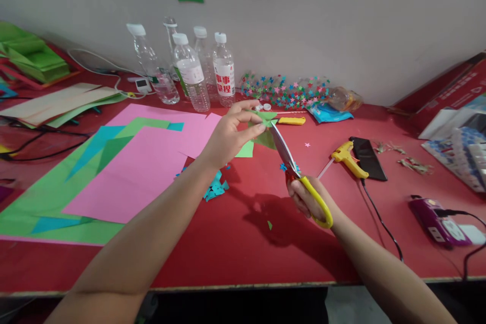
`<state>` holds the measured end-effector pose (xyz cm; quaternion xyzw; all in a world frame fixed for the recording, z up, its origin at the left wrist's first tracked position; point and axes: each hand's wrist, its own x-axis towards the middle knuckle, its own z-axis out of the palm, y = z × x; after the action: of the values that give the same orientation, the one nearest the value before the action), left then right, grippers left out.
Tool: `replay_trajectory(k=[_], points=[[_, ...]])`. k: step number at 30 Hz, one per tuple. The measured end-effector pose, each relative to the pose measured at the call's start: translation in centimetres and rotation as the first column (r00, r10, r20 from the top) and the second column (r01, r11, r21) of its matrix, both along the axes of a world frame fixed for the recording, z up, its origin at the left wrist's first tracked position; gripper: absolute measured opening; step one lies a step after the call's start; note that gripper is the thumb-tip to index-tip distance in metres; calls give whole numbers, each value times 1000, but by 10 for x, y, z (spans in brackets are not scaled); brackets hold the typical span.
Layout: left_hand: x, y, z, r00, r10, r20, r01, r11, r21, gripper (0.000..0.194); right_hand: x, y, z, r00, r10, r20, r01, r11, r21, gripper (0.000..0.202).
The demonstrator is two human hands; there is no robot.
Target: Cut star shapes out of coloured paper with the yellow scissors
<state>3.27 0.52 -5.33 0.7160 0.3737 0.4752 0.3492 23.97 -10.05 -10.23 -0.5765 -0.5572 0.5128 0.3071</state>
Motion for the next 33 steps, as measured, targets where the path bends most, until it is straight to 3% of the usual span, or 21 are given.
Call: replay_trajectory(k=[12, 18, 27, 33], points=[[2, -4, 2, 998, 37, 46, -35, 998, -49, 9, 1, -3, 3, 999, 27, 20, -27, 1000, -6, 36], [0, -5, 7, 999, 34, -30, -34, 999, 7, 9, 3, -2, 3, 995, 101, -20, -101, 995, 2, 43], [0, -7, 9, 996, 53, -66, -50, 998, 47, 9, 5, -3, -6, 998, 62, -17, -61, 998, 17, 38], [0, -8, 11, 996, 51, -68, -47, 997, 53, 9, 3, -3, 1, 995, 97, -12, -97, 995, 31, 40]])
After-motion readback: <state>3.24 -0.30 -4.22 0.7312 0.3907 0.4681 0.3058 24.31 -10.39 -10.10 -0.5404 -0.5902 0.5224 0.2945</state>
